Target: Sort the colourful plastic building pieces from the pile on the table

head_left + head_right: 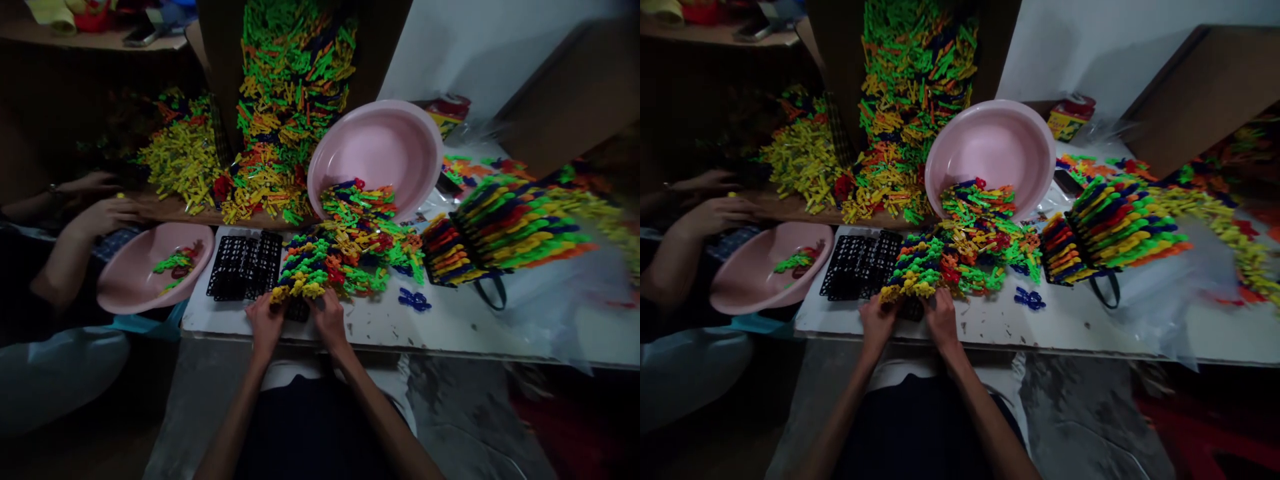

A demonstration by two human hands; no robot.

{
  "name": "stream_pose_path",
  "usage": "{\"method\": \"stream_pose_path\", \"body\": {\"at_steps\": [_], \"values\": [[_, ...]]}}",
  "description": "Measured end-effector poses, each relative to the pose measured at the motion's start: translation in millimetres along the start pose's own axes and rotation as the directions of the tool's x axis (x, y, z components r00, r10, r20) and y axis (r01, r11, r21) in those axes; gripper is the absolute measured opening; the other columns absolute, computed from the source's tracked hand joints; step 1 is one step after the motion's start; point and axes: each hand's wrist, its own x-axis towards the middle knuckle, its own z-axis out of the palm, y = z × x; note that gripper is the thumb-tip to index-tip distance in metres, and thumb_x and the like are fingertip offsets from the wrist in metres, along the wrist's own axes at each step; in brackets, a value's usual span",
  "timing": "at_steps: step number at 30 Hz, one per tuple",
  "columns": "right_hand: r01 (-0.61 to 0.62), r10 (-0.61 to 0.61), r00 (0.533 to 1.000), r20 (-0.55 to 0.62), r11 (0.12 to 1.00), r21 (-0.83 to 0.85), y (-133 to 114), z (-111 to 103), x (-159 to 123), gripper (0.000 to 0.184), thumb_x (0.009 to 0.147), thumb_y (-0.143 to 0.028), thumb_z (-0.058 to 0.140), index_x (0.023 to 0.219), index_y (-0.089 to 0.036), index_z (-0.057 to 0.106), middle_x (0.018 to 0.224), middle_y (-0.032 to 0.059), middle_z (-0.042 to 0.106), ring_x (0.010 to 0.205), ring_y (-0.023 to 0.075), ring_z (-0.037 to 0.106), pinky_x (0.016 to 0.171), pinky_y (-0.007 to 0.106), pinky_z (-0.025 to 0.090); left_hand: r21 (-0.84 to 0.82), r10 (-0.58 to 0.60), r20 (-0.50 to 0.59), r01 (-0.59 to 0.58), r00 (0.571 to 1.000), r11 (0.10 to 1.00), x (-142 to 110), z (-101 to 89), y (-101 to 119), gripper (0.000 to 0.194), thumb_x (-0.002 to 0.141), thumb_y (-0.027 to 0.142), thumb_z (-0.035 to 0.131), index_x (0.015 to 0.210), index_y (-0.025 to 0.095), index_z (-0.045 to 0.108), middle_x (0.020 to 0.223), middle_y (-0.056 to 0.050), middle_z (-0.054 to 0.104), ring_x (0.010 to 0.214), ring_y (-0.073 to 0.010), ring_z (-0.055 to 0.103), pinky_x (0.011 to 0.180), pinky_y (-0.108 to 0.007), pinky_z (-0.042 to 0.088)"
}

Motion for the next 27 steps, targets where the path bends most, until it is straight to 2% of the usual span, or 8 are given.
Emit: {"method": "stream_pose_path", "body": {"at_steps": [6,11,16,19,21,24,26,27], "values": [[0.088,-0.08,0.99,0.118,0.994,-0.06,9.8,-3.7,1.5,0.029,0.096,-0.033,0.052,0.122,-0.022,0.06,0.115,0.0136,0.065,0.113,0.031,0.058,0.099,0.05,0.048,0.15,0.062,0.006,-0.062,0.998,0.987,-5.0,1.8,3.4,0.018,0.09,0.031,0.056,0.091,0.021,0.07,0.092,-0.008,0.071,0.093,-0.0252,0.06,0.086,-0.039,0.035],[0.074,-0.062,0.994,0.084,0.987,-0.14,14.2,6.4,8.8,0.03,0.096,-0.028,0.048,0.122,-0.019,0.059,0.111,0.0162,0.065,0.111,0.0328,0.058,0.098,0.053,0.049,0.258,0.109,0.103,-0.133,0.989,0.957,6.2,4.7,10.6,0.019,0.083,0.016,0.053,0.089,0.02,0.07,0.098,-0.011,0.07,0.099,-0.0281,0.059,0.089,-0.041,0.035],[-0.009,0.01,1.0,0.022,0.999,-0.053,3.6,5.4,9.8,0.028,0.094,-0.032,0.053,0.117,-0.019,0.061,0.106,0.0131,0.068,0.102,0.029,0.062,0.092,0.047,0.054,0.16,-0.039,0.063,0.028,0.997,0.987,9.3,4.7,7.3,0.018,0.087,0.03,0.054,0.094,0.018,0.066,0.091,-0.009,0.069,0.091,-0.0282,0.063,0.081,-0.039,0.041],[-0.055,0.056,0.998,-0.02,0.998,0.043,2.3,-28.8,3.6,0.039,0.091,-0.019,0.05,0.129,-0.021,0.055,0.107,0.0091,0.069,0.095,0.0235,0.066,0.085,0.04,0.057,0.016,-0.099,-0.078,0.101,0.992,0.995,-13.7,-0.1,9.5,0.029,0.085,0.036,0.06,0.109,0.019,0.059,0.088,-0.006,0.066,0.081,-0.0246,0.063,0.074,-0.035,0.044],[-0.012,0.008,0.997,-0.08,0.999,-0.039,12.3,-67.9,5.1,0.048,0.087,-0.01,0.043,0.13,-0.025,0.055,0.114,0.0081,0.067,0.105,0.0234,0.063,0.092,0.042,0.054,-0.025,0.051,-0.146,-0.055,0.988,0.998,-30.5,0.6,21.4,0.028,0.088,0.032,0.058,0.113,0.019,0.057,0.09,-0.007,0.065,0.082,-0.0231,0.062,0.076,-0.034,0.046],[0.092,-0.115,0.992,-0.048,0.938,-0.334,43.2,-130.7,23.4,0.058,0.079,-0.002,0.042,0.13,-0.026,0.059,0.132,0.0081,0.06,0.125,0.0282,0.051,0.107,0.051,0.042,0.042,0.443,0.056,-0.446,0.895,0.894,-32.9,16.2,56.8,0.031,0.09,0.016,0.048,0.118,0.021,0.059,0.106,-0.011,0.067,0.099,-0.0237,0.062,0.089,-0.037,0.046],[0.15,-0.124,0.989,0.085,0.865,-0.479,66.5,-160.8,41.5,0.06,0.075,-0.001,0.047,0.128,-0.025,0.061,0.142,0.0086,0.054,0.127,0.0309,0.047,0.108,0.053,0.04,0.092,0.546,0.209,-0.572,0.811,0.815,-14.7,34.8,84.5,0.043,0.085,0.005,0.045,0.123,0.019,0.058,0.122,-0.014,0.064,0.115,-0.0247,0.058,0.097,-0.038,0.044],[0.189,-0.121,0.979,0.162,0.836,-0.515,76.4,-170.5,50.0,0.057,0.074,-0.002,0.05,0.124,-0.025,0.064,0.142,0.009,0.055,0.125,0.0315,0.048,0.106,0.053,0.042,0.123,0.545,0.246,-0.584,0.801,0.803,-1.6,44.8,97.1,0.045,0.084,0.002,0.043,0.123,0.017,0.059,0.123,-0.014,0.064,0.119,-0.0251,0.055,0.099,-0.04,0.044]]}}
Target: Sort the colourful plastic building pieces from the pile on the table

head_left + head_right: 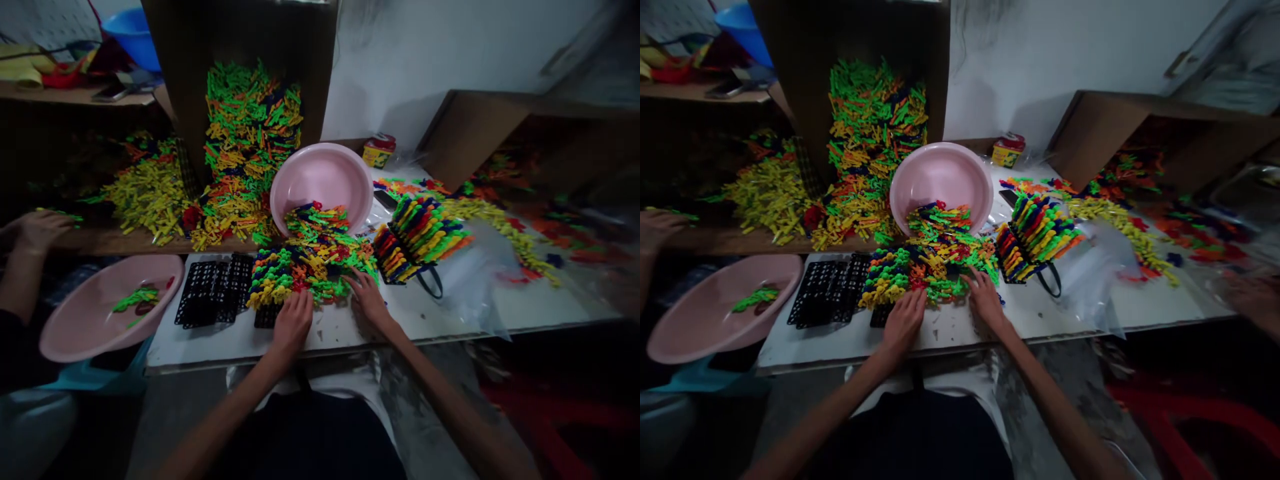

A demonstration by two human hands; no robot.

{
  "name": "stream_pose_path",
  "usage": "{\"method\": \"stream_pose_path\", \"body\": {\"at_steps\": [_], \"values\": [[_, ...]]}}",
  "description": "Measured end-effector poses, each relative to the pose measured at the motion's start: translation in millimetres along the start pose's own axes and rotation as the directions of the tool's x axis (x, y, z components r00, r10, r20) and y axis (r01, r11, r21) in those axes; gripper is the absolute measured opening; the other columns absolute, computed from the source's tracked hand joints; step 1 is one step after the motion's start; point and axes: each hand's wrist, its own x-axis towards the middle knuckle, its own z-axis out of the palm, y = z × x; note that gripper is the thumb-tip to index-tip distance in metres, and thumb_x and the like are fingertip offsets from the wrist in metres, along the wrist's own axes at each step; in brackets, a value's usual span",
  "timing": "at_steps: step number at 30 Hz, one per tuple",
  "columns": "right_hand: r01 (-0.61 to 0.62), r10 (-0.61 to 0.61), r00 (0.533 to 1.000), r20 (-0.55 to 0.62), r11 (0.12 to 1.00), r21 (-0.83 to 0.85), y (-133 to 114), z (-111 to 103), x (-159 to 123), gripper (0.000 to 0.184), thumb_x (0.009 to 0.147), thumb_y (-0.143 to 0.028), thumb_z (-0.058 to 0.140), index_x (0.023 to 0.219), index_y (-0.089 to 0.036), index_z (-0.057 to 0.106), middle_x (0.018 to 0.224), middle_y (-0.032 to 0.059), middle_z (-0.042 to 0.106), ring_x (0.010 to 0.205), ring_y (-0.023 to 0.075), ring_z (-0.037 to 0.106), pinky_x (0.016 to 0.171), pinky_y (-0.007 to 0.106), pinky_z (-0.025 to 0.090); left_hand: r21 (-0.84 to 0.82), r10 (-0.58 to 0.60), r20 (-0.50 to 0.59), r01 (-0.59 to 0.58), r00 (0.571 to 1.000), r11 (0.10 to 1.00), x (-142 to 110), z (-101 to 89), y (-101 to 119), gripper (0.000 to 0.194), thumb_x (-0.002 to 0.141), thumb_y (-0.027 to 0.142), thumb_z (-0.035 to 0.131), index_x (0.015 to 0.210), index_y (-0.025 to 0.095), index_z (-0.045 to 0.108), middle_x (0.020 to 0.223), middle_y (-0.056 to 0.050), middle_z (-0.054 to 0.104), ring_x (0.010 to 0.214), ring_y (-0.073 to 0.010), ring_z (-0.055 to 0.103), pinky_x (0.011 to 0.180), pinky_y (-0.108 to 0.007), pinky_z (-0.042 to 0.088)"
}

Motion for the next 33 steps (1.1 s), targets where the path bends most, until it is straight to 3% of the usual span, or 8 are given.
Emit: {"method": "stream_pose_path", "body": {"at_steps": [4,8,13,17,21,27,30,33], "values": [[0.066,-0.067,0.992,0.11,0.998,0.006,24.6,0.1,13.0,0.034,0.081,-0.008,0.054,0.106,-0.024,0.071,0.124,0.0108,0.066,0.114,0.0293,0.057,0.098,0.049,0.047,0.045,0.003,0.099,-0.007,0.995,0.999,64.3,12.2,0.4,0.046,0.079,-0.006,0.032,0.097,0.017,0.067,0.092,-0.011,0.066,0.105,-0.0265,0.06,0.093,-0.043,0.047],[-0.114,0.14,0.987,-0.075,0.954,0.277,10.8,1.8,9.9,0.017,0.09,-0.031,0.056,0.099,-0.022,0.068,0.104,0.0099,0.071,0.098,0.0265,0.065,0.089,0.045,0.051,0.029,0.061,0.135,-0.065,0.989,0.997,81.9,-3.9,0.1,0.038,0.077,-0.005,0.037,0.076,0.02,0.066,0.077,-0.01,0.061,0.092,-0.0269,0.061,0.09,-0.042,0.047],[-0.342,0.545,0.835,0.071,0.414,0.844,-43.5,-7.6,-2.6,0.035,0.081,-0.054,0.068,0.093,-0.023,0.056,0.088,0.001,0.067,0.078,0.0213,0.069,0.061,0.033,0.058,-0.106,0.094,0.007,-0.093,0.996,0.99,65.4,-60.2,17.5,0.024,0.087,0.009,0.046,0.098,0.016,0.066,0.099,-0.014,0.066,0.099,-0.0277,0.06,0.091,-0.042,0.046],[-0.324,0.508,0.827,0.239,0.084,0.942,-109.1,-12.5,-19.7,0.041,0.075,-0.045,0.078,0.105,-0.024,0.059,0.102,0.0021,0.07,0.089,0.0207,0.069,0.067,0.031,0.061,-0.535,-0.179,-0.104,0.097,0.978,0.84,39.8,-88.4,26.9,0.023,0.095,0.026,0.048,0.11,0.021,0.065,0.104,-0.008,0.069,0.085,-0.0182,0.065,0.075,-0.029,0.051],[-0.391,0.428,0.815,0.39,-0.091,0.916,-159.2,-2.0,-40.5,0.054,0.071,-0.037,0.083,0.117,-0.024,0.057,0.104,0.0031,0.073,0.092,0.0216,0.07,0.067,0.031,0.061,-0.774,-0.493,-0.054,0.275,0.869,0.57,9.1,-81.5,22.9,0.027,0.09,0.035,0.061,0.114,0.023,0.062,0.102,-0.005,0.071,0.084,-0.0158,0.068,0.077,-0.026,0.054],[-0.42,0.479,0.774,0.414,-0.102,0.902,-181.2,19.8,-54.1,0.05,0.067,-0.038,0.086,0.109,-0.022,0.061,0.098,0.0033,0.074,0.09,0.0227,0.07,0.073,0.033,0.06,-0.912,-0.637,0.117,0.337,0.762,0.236,-40.4,-52.5,12.7,0.047,0.075,0.041,0.076,0.114,0.017,0.064,0.108,-0.008,0.073,0.098,-0.0204,0.069,0.084,-0.03,0.056],[-0.432,0.427,0.81,0.402,-0.029,0.901,-176.1,29.4,-51.2,0.043,0.066,-0.037,0.086,0.101,-0.023,0.065,0.095,0.003,0.074,0.09,0.0221,0.069,0.081,0.036,0.058,-0.85,-0.635,0.25,0.479,0.731,0.217,-60.7,-43.4,2.1,0.041,0.073,0.05,0.075,0.089,0.012,0.072,0.089,-0.008,0.075,0.083,-0.0208,0.07,0.072,-0.028,0.057],[-0.431,0.369,0.851,0.374,0.084,0.899,-163.0,42.6,-44.5,0.03,0.07,-0.039,0.083,0.09,-0.021,0.07,0.093,0.004,0.074,0.092,0.0213,0.068,0.089,0.037,0.055,-0.799,-0.727,0.138,0.509,0.673,0.319,-70.8,-40.2,-14.7,0.04,0.079,0.051,0.069,0.091,0.013,0.073,0.08,-0.006,0.073,0.072,-0.0184,0.068,0.059,-0.025,0.054]]}}
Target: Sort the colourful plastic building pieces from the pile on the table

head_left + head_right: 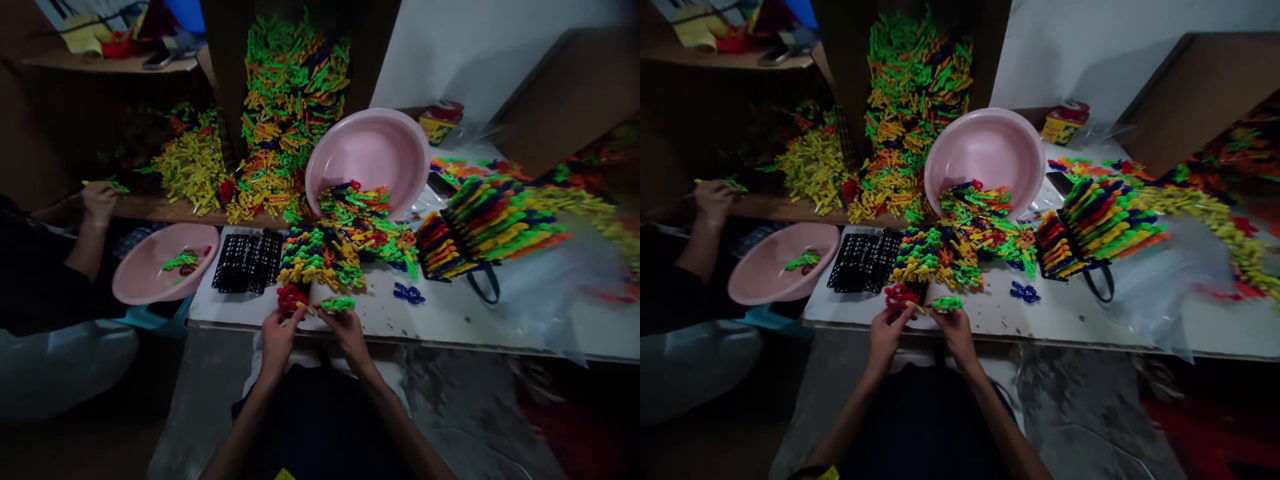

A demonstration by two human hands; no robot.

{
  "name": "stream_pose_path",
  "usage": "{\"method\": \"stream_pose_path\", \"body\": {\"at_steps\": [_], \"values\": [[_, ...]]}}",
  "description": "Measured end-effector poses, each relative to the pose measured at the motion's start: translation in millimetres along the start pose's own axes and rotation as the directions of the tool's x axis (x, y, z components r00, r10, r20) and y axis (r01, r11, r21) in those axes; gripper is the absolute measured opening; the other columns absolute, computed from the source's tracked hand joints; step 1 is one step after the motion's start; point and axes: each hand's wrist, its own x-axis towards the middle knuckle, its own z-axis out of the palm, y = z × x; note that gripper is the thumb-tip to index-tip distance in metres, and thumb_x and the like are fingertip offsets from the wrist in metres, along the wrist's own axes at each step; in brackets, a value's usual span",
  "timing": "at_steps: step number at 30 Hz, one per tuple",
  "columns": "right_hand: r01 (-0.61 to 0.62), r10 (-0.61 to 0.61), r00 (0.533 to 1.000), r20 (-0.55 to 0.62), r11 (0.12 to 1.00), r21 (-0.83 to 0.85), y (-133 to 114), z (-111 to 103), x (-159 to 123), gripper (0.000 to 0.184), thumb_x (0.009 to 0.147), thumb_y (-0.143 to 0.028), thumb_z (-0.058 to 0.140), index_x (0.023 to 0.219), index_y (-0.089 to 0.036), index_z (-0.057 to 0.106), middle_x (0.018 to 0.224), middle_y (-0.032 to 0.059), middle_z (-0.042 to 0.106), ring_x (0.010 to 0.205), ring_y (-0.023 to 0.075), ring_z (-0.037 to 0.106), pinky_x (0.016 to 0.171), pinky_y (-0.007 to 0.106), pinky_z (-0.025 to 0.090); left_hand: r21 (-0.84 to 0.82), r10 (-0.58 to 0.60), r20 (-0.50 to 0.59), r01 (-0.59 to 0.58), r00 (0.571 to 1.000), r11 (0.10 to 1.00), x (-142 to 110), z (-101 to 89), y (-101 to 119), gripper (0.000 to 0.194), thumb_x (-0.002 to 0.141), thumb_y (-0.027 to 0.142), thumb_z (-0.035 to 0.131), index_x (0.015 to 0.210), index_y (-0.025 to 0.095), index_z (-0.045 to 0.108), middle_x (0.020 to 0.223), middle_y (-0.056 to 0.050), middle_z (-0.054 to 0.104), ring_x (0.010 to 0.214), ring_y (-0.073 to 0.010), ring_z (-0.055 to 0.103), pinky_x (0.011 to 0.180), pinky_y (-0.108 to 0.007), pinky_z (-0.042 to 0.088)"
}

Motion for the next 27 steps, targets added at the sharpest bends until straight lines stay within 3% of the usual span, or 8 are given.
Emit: {"method": "stream_pose_path", "body": {"at_steps": [3,5,7,11,17,20,24,27], "values": [[0.116,-0.118,0.993,-0.009,0.985,-0.124,11.1,-4.8,20.9,0.022,0.07,-0.038,0.081,0.081,-0.021,0.072,0.096,0.0043,0.071,0.095,0.0211,0.066,0.086,0.034,0.055,0.222,0.294,-0.095,-0.267,0.951,0.938,14.5,-10.1,-9.7,0.029,0.088,0.042,0.062,0.102,0.018,0.071,0.095,-0.006,0.074,0.084,-0.0175,0.068,0.068,-0.025,0.055],[0.185,-0.188,0.982,0.001,0.964,-0.192,17.0,-2.8,34.6,0.021,0.069,-0.037,0.08,0.082,-0.022,0.073,0.096,0.0036,0.069,0.092,0.0202,0.065,0.082,0.032,0.056,0.38,0.47,-0.014,-0.43,0.882,0.819,25.4,-12.5,-17.2,0.024,0.093,0.032,0.056,0.108,0.02,0.07,0.106,-0.007,0.073,0.098,-0.0177,0.067,0.083,-0.027,0.054],[0.225,-0.229,0.973,0.005,0.949,-0.221,21.4,3.5,45.5,0.02,0.071,-0.035,0.077,0.085,-0.022,0.073,0.094,0.0029,0.069,0.088,0.0191,0.065,0.08,0.033,0.057,0.529,0.517,0.064,-0.469,0.853,0.708,34.5,-11.5,-24.1,0.026,0.093,0.022,0.051,0.113,0.02,0.068,0.112,-0.007,0.072,0.102,-0.0177,0.066,0.088,-0.027,0.052],[0.279,-0.312,0.948,-0.065,0.91,-0.306,30.1,18.7,54.5,0.018,0.075,-0.034,0.071,0.087,-0.02,0.069,0.09,0.0031,0.069,0.082,0.0184,0.066,0.079,0.034,0.057,0.75,0.388,0.152,-0.362,0.909,0.554,43.7,-5.7,-22.6,0.029,0.091,0.017,0.053,0.115,0.022,0.068,0.116,-0.006,0.07,0.096,-0.0177,0.067,0.077,-0.023,0.05],[0.325,-0.411,0.909,-0.061,0.794,-0.514,41.8,25.5,52.2,0.023,0.085,-0.039,0.062,0.094,-0.019,0.069,0.092,0.0071,0.071,0.083,0.0207,0.065,0.076,0.033,0.054,0.86,0.192,0.199,-0.265,0.961,0.437,46.0,-1.2,9.4,0.027,0.098,0.035,0.046,0.103,0.021,0.07,0.098,-0.007,0.072,0.081,-0.0178,0.067,0.065,-0.024,0.043],[0.348,-0.431,0.902,-0.008,0.739,-0.577,39.9,24.9,53.5,0.024,0.09,-0.04,0.058,0.094,-0.02,0.069,0.09,0.0066,0.071,0.082,0.021,0.065,0.078,0.033,0.053,0.866,0.152,0.13,-0.187,0.98,0.463,48.1,2.2,11.0,0.03,0.097,0.04,0.048,0.099,0.021,0.071,0.092,-0.008,0.073,0.079,-0.0188,0.067,0.064,-0.025,0.04],[0.408,-0.463,0.881,0.099,0.636,-0.655,35.2,25.6,57.0,0.028,0.094,-0.04,0.053,0.109,-0.02,0.065,0.105,0.0101,0.069,0.098,0.0239,0.063,0.088,0.038,0.051,0.807,0.134,-0.021,-0.063,0.991,0.588,51.3,8.2,-4.2,0.031,0.096,0.042,0.051,0.101,0.021,0.074,0.089,-0.008,0.076,0.081,-0.0193,0.068,0.067,-0.025,0.04],[0.418,-0.472,0.87,0.142,0.555,-0.719,36.6,28.4,58.9,0.027,0.096,-0.035,0.049,0.113,-0.018,0.063,0.108,0.013,0.066,0.104,0.0263,0.061,0.092,0.042,0.05,0.8,0.142,-0.096,-0.009,0.985,0.6,53.4,11.7,-16.3,0.033,0.095,0.044,0.051,0.105,0.021,0.074,0.088,-0.008,0.076,0.08,-0.0199,0.068,0.067,-0.026,0.039]]}}
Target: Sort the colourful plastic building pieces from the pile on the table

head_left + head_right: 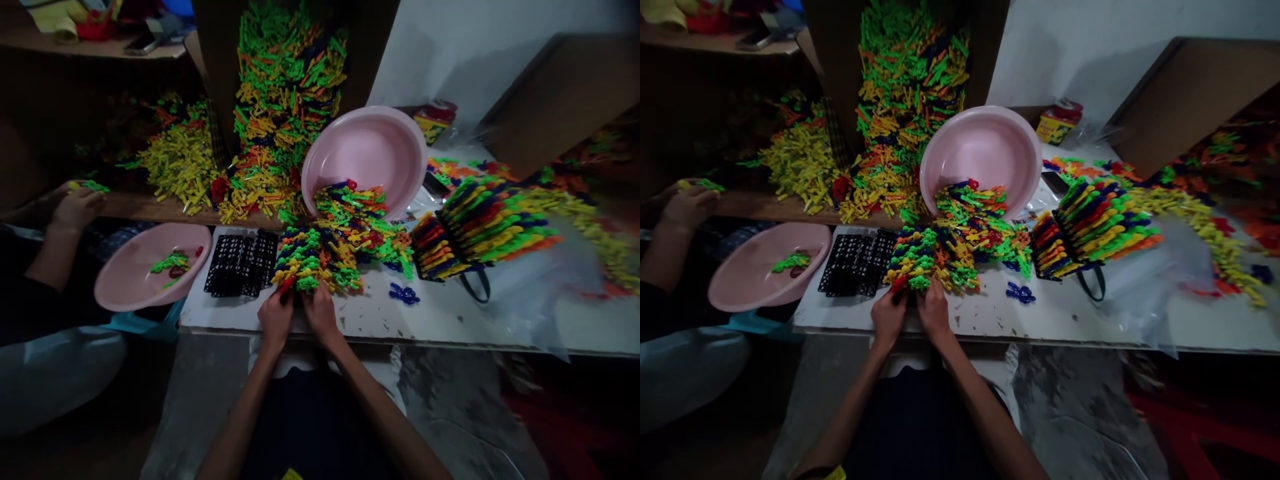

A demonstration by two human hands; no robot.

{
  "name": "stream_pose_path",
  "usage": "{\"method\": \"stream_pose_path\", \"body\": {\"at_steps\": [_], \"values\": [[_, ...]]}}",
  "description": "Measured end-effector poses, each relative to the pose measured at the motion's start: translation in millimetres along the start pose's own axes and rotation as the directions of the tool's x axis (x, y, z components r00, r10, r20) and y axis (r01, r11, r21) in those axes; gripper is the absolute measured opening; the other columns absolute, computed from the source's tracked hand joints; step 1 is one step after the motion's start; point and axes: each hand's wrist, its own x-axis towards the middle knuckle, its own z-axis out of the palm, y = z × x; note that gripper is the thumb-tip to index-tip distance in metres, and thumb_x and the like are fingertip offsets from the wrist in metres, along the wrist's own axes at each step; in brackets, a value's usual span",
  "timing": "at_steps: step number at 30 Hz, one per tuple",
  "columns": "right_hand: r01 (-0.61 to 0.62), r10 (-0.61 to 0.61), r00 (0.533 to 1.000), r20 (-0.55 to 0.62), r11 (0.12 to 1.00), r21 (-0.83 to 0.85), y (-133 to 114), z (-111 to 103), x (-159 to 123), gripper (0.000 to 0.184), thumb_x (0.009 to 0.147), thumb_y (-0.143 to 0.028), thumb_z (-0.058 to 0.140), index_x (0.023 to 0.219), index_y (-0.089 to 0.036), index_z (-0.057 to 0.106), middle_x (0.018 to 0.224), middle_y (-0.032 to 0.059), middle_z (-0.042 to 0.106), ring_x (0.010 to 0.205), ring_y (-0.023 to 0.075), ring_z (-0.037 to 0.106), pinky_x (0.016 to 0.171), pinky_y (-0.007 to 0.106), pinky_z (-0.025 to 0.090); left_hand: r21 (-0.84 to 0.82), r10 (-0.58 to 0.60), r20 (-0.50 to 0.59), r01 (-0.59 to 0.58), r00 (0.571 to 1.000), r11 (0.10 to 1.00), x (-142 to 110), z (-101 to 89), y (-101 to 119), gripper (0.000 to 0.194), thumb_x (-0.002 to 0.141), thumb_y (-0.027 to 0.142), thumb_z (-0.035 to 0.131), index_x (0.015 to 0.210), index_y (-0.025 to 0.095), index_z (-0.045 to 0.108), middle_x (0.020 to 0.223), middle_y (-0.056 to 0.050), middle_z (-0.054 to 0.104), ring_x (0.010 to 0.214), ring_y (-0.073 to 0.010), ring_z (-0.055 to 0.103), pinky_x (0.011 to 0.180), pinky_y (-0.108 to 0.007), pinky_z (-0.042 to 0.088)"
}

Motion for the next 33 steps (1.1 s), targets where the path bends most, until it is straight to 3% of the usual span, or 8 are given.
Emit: {"method": "stream_pose_path", "body": {"at_steps": [3,6,9,13,17,22,29,33], "values": [[-0.006,0.006,1.0,0.009,0.999,-0.046,-1.5,5.6,-0.9,0.025,0.093,-0.026,0.048,0.112,-0.017,0.062,0.11,0.0144,0.065,0.108,0.0281,0.059,0.096,0.045,0.048,0.084,-0.001,0.011,0.0,1.0,0.996,1.6,7.1,-2.9,0.033,0.095,0.042,0.05,0.1,0.019,0.074,0.083,-0.01,0.076,0.077,-0.0208,0.067,0.067,-0.027,0.039],[-0.057,0.057,0.998,0.007,0.997,0.052,-4.4,9.0,-2.6,0.024,0.088,-0.02,0.047,0.106,-0.018,0.063,0.105,0.0127,0.067,0.101,0.0263,0.062,0.092,0.042,0.051,0.16,0.102,0.044,-0.107,0.994,0.981,4.3,10.9,-4.8,0.028,0.094,0.031,0.05,0.099,0.017,0.074,0.081,-0.011,0.075,0.077,-0.0211,0.067,0.074,-0.028,0.041],[-0.16,0.176,0.983,-0.059,0.964,0.211,-4.5,10.6,-3.6,0.021,0.086,-0.027,0.054,0.102,-0.018,0.064,0.098,0.0108,0.071,0.09,0.0242,0.067,0.083,0.037,0.054,0.186,0.21,0.058,-0.217,0.976,0.958,6.2,12.9,-6.4,0.031,0.095,0.028,0.046,0.104,0.017,0.073,0.081,-0.01,0.076,0.071,-0.0203,0.065,0.081,-0.03,0.04],[-0.256,0.289,0.952,-0.099,0.931,0.26,2.3,15.8,-3.2,0.026,0.08,-0.035,0.064,0.097,-0.016,0.067,0.093,0.0119,0.074,0.084,0.0253,0.07,0.076,0.037,0.055,0.213,0.221,0.058,-0.228,0.974,0.95,6.8,11.4,-6.9,0.036,0.098,0.031,0.04,0.105,0.017,0.073,0.077,-0.01,0.075,0.069,-0.0196,0.065,0.084,-0.031,0.04],[-0.24,0.256,0.965,-0.066,0.953,0.186,5.3,20.9,-1.2,0.025,0.078,-0.029,0.063,0.098,-0.015,0.069,0.094,0.012,0.074,0.087,0.0253,0.069,0.08,0.037,0.055,0.233,0.197,0.085,-0.212,0.977,0.949,8.2,5.2,-4.5,0.039,0.098,0.032,0.038,0.102,0.019,0.074,0.076,-0.011,0.075,0.071,-0.0204,0.067,0.084,-0.031,0.041],[-0.169,0.178,0.978,-0.106,0.981,0.092,-3.3,19.3,2.0,0.026,0.08,-0.023,0.057,0.104,-0.017,0.066,0.102,0.0114,0.069,0.098,0.025,0.065,0.089,0.038,0.052,0.26,0.165,0.075,-0.179,0.983,0.949,10.6,2.3,-1.9,0.042,0.098,0.038,0.039,0.098,0.019,0.076,0.076,-0.011,0.076,0.073,-0.0209,0.068,0.084,-0.031,0.042],[-0.222,0.237,0.971,-0.023,0.937,0.271,3.8,15.9,3.4,0.026,0.075,-0.033,0.064,0.095,-0.017,0.068,0.091,0.0097,0.072,0.085,0.0256,0.067,0.079,0.039,0.055,0.28,0.183,0.072,-0.196,0.981,0.94,0.3,5.6,-7.2,0.037,0.096,0.034,0.042,0.097,0.019,0.076,0.074,-0.011,0.075,0.07,-0.0214,0.068,0.088,-0.034,0.043],[-0.185,0.188,0.982,0.023,0.92,0.345,11.8,13.4,-4.2,0.021,0.072,-0.029,0.065,0.089,-0.018,0.069,0.087,0.0084,0.072,0.08,0.025,0.067,0.074,0.037,0.055,0.285,0.189,0.074,-0.202,0.979,0.937,-13.0,12.1,-18.0,0.035,0.095,0.031,0.043,0.093,0.021,0.076,0.071,-0.01,0.074,0.065,-0.0224,0.067,0.084,-0.035,0.045]]}}
